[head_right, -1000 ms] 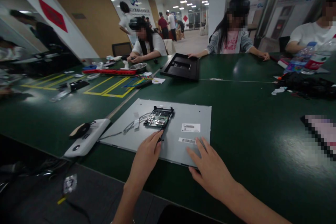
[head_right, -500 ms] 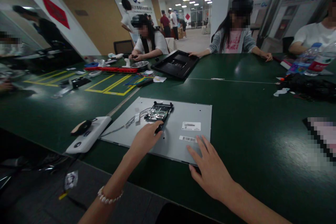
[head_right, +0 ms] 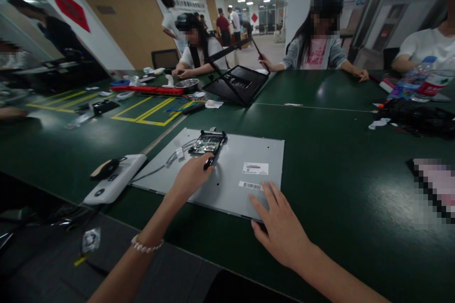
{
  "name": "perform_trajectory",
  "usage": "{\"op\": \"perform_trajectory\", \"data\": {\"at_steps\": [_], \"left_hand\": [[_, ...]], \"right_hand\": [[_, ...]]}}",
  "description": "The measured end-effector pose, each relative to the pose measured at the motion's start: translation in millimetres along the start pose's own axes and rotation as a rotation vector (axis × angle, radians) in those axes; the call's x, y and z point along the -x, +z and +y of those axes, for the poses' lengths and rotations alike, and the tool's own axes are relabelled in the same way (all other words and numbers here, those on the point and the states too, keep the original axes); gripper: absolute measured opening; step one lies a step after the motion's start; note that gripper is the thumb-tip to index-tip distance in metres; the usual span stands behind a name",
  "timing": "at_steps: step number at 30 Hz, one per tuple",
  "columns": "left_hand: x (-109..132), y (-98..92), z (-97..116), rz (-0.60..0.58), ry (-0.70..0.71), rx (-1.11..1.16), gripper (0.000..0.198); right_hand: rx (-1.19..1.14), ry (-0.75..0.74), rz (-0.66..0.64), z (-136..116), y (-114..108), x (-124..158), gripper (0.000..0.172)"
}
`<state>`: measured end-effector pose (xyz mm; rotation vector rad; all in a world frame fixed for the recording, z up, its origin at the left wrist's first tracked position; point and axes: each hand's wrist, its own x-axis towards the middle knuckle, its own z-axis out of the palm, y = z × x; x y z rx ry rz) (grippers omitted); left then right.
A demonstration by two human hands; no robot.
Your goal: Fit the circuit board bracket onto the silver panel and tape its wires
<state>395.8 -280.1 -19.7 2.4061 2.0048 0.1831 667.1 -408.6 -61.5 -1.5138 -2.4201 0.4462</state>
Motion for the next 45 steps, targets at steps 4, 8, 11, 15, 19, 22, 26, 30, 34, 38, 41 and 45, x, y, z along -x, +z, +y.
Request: {"op": "perform_trajectory", "data": {"at_steps": [4, 8, 11, 15, 19, 22, 26, 30, 34, 38, 41, 45], "left_hand": [[0.1, -10.8, 2.0, -0.018, 0.022, -0.010, 0.034], [-43.6, -30.5, -3.8, 0.031, -0.015, -0.056, 0.034], [-95.7, -34.9, -6.8, 0.118, -0.069, -0.120, 0.034], [-152.8, -18.2, -9.5, 0.043, -0.188, -0.134, 0.037], [-181.8, 2.0, -17.8, -0.030, -0.274, -0.098, 0.030], [-194.1, 5.5, -28.4, -0.039, -0.297, -0.063, 0.030], [-205.9, -0.8, -44.6, -0.024, -0.317, 0.002, 0.031], [-209.3, -2.5, -56.1, -0.045, -0.304, 0.080, 0.028], [-203.1, -1.8, -61.4, -0.049, -0.302, 0.106, 0.025], [-190.6, -17.9, -74.2, -0.042, -0.286, 0.110, 0.030], [-176.3, -39.7, -94.8, -0.103, -0.263, 0.128, 0.027], [-149.2, -63.6, -127.1, -0.240, -0.275, 0.171, 0.023]], "right_hand": [[0.005, -0.009, 0.009, 0.2, 1.1, -0.2, 0.054], [0.016, -0.015, 0.021, -0.7, 1.1, 0.3, 0.054], [0.020, -0.014, 0.030, -1.6, 0.8, 0.5, 0.054], [0.021, -0.014, 0.029, -1.9, 0.9, 0.0, 0.054], [0.021, -0.010, 0.014, -1.5, 0.9, -1.1, 0.054], [0.010, -0.002, 0.002, -1.7, 0.3, -1.6, 0.055], [-0.003, 0.006, -0.006, -2.6, -1.2, -1.7, 0.055], [-0.010, 0.013, -0.013, -2.5, -0.6, -1.8, 0.055], [0.000, 0.002, -0.007, -1.1, 1.5, -1.8, 0.056], [0.005, -0.007, 0.000, -0.2, 2.2, -0.9, 0.055], [0.005, -0.012, 0.008, 0.3, 2.8, 0.4, 0.055], [0.011, -0.013, 0.017, 1.2, 4.6, 2.0, 0.055]]}}
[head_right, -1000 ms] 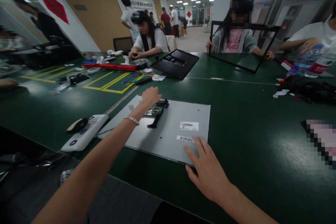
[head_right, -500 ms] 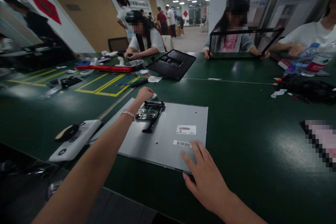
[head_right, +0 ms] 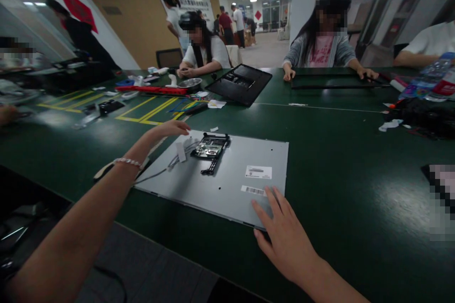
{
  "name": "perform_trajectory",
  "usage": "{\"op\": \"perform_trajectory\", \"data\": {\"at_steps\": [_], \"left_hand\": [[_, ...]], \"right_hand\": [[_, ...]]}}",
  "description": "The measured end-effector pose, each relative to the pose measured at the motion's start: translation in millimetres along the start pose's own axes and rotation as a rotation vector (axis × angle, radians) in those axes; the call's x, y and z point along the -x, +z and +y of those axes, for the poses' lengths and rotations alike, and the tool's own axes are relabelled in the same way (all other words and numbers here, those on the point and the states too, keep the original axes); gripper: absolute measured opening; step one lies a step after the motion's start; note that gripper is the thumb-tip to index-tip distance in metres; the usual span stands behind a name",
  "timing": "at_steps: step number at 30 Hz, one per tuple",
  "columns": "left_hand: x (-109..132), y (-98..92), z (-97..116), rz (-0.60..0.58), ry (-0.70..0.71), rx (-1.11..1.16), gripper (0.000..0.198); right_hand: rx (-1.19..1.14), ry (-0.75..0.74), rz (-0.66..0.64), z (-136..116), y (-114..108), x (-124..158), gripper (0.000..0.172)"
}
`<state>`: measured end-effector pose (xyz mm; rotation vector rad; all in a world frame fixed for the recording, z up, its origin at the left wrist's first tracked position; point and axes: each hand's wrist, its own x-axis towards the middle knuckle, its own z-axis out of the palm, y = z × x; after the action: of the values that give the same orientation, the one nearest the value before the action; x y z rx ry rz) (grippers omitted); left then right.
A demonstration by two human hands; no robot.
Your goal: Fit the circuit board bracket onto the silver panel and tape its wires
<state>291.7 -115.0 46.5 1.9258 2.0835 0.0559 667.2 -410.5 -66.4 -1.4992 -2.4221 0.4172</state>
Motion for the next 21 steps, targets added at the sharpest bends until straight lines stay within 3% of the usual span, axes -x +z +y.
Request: {"op": "perform_trajectory", "data": {"at_steps": [5, 10, 13, 17, 21], "left_hand": [[21.3, -1.5, -33.9, -0.112, -0.045, 0.069, 0.026], [20.0, 4.1, -48.0, -0.136, -0.060, 0.191, 0.018], [12.9, -3.0, -49.3, -0.067, -0.052, 0.284, 0.018], [-4.9, -10.7, -38.2, 0.113, -0.051, 0.454, 0.027], [-30.4, 7.9, -13.7, 0.302, -0.120, 0.599, 0.028]], "right_hand": [[0.004, -0.007, 0.002, 1.2, 1.7, 0.4, 0.055], [0.009, -0.010, -0.005, 2.6, 3.5, 0.3, 0.056], [0.009, -0.008, 0.004, 2.4, 4.5, 0.7, 0.057], [-0.004, 0.001, 0.005, 1.9, 5.4, 1.2, 0.057], [-0.027, 0.007, -0.003, 2.8, 6.3, 1.2, 0.057]]}}
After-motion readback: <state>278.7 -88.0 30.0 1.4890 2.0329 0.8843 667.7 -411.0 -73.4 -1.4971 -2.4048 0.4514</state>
